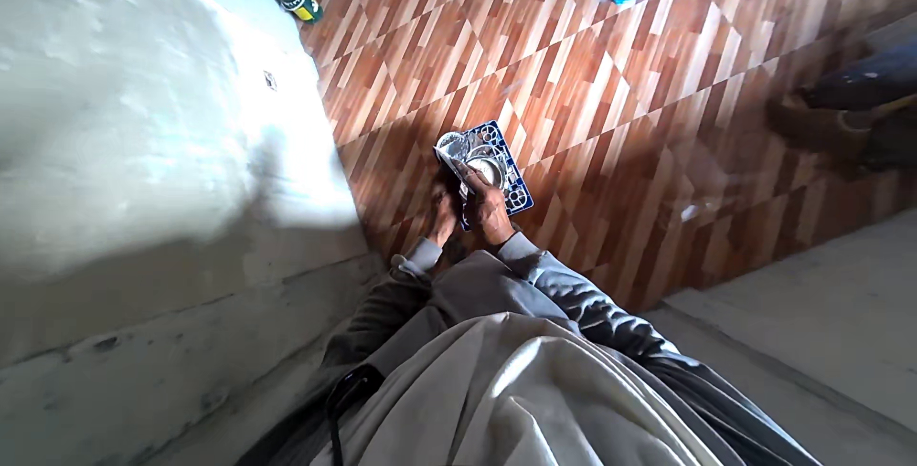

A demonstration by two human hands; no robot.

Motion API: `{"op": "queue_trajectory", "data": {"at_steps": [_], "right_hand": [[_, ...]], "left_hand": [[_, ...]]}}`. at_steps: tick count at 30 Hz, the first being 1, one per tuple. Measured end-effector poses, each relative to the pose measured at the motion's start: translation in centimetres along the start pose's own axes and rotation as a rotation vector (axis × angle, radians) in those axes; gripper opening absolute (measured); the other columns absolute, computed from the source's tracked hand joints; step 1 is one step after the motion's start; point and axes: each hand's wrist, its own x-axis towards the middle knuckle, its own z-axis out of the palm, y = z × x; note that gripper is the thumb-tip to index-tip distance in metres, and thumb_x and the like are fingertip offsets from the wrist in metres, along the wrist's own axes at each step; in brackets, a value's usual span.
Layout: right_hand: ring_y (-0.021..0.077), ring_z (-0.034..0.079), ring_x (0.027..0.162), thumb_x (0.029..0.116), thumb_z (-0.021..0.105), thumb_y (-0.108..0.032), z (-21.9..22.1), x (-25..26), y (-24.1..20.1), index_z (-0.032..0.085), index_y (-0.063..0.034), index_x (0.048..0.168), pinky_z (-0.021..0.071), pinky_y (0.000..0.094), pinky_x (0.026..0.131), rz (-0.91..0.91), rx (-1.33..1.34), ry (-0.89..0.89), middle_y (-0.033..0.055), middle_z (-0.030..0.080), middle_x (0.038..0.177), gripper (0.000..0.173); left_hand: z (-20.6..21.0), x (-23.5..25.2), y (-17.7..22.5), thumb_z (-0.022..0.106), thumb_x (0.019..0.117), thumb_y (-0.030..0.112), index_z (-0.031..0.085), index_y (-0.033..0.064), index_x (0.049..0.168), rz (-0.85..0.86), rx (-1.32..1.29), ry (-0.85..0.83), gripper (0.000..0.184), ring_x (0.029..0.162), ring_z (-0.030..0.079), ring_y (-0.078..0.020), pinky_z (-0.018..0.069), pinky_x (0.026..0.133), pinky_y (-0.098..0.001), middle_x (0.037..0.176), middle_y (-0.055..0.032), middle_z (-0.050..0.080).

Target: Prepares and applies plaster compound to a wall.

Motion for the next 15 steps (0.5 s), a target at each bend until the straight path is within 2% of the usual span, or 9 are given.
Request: {"op": "queue_trajectory", "data": {"at_steps": [2, 5, 6, 8, 10, 12, 13, 15], "right_hand": [[0.0307, 0.072, 0.106, 0.0974, 0.05, 0.004, -0.3, 0.5, -0.2, 0.061, -0.0124, 0.143, 0.0596, 0.051, 0.086, 0.061, -0.008, -0.013, 0.0148, 0.066, 0.135, 0.05], [0.0318, 0.071, 0.11, 0.0989, 0.051, 0.001, -0.6, 1.2, -0.2, 0.06, -0.0096, 0.143, 0.0572, 0.0524, 0.092, 0.145, -0.006, -0.006, 0.0163, 0.066, 0.134, 0.046], [0.0326, 0.07, 0.11, 0.0992, 0.052, 0.001, -0.7, 1.5, 0.0, 0.059, -0.0089, 0.143, 0.0563, 0.0535, 0.094, 0.187, -0.006, -0.013, 0.017, 0.067, 0.132, 0.046], [0.0364, 0.071, 0.106, 0.098, 0.056, 0.0, -0.8, 2.0, 0.3, 0.058, -0.0099, 0.145, 0.0553, 0.0575, 0.092, 0.288, -0.027, -0.032, 0.0192, 0.07, 0.126, 0.048], [0.0414, 0.07, 0.103, 0.0968, 0.057, -0.002, -0.6, 2.5, 0.8, 0.057, -0.0101, 0.146, 0.0539, 0.0618, 0.089, 0.366, -0.06, -0.07, 0.0235, 0.071, 0.118, 0.05], [0.0429, 0.068, 0.107, 0.1002, 0.057, -0.008, -0.4, 3.4, 2.5, 0.061, -0.0078, 0.14, 0.0511, 0.0638, 0.093, 0.432, -0.067, -0.112, 0.025, 0.07, 0.118, 0.04], [0.0425, 0.067, 0.107, 0.1008, 0.059, -0.013, -0.4, 3.9, 3.9, 0.064, -0.0058, 0.135, 0.0508, 0.0639, 0.093, 0.459, -0.071, -0.11, 0.025, 0.07, 0.116, 0.035], [0.0379, 0.068, 0.108, 0.0976, 0.065, -0.018, -0.9, 5.0, 6.2, 0.064, -0.0017, 0.131, 0.052, 0.0596, 0.098, 0.495, -0.048, -0.054, 0.0236, 0.07, 0.116, 0.038]], "left_hand": [[0.0, 0.4, -0.6, 0.046, 0.1063, 0.007, 0.057, -0.0093, 0.131, 0.097, 0.052, 0.012, 0.031, 0.108, 0.061, -0.0198, 0.0504, 0.097, -0.0344, 0.121, -0.0213, 0.065], [0.3, -0.9, 3.0, 0.048, 0.1067, 0.008, 0.058, -0.0062, 0.131, 0.02, 0.134, -0.012, 0.03, 0.113, 0.062, -0.0193, 0.0484, 0.102, -0.0363, 0.123, -0.0192, 0.065], [0.2, -0.9, 3.1, 0.053, 0.1048, 0.007, 0.06, -0.0063, 0.13, 0.033, 0.182, -0.012, 0.029, 0.113, 0.064, -0.02, 0.05, 0.102, -0.0362, 0.122, -0.0195, 0.067], [-0.3, -1.2, 3.2, 0.053, 0.1056, 0.009, 0.06, -0.0078, 0.129, 0.067, 0.266, -0.047, 0.03, 0.115, 0.063, -0.0219, 0.0479, 0.104, -0.0361, 0.122, -0.0215, 0.067], [-1.1, -0.2, 0.0, 0.053, 0.1047, 0.011, 0.062, -0.0078, 0.126, 0.136, 0.234, -0.01, 0.029, 0.114, 0.063, -0.0204, 0.048, 0.104, -0.0357, 0.12, -0.0204, 0.068], [-2.3, 1.3, -3.3, 0.057, 0.1012, 0.007, 0.061, -0.0082, 0.124, 0.156, 0.102, 0.001, 0.028, 0.113, 0.064, -0.0188, 0.0506, 0.102, -0.0353, 0.118, -0.0197, 0.067], [-2.8, 1.7, -3.8, 0.058, 0.1001, 0.006, 0.059, -0.0081, 0.128, 0.124, 0.037, -0.003, 0.031, 0.114, 0.065, -0.0189, 0.0516, 0.103, -0.0355, 0.121, -0.0199, 0.066], [-3.9, 2.3, -4.3, 0.056, 0.1008, 0.005, 0.053, -0.0076, 0.136, 0.057, -0.048, 0.01, 0.037, 0.117, 0.064, -0.0222, 0.0522, 0.104, -0.039, 0.128, -0.0216, 0.063]]}}
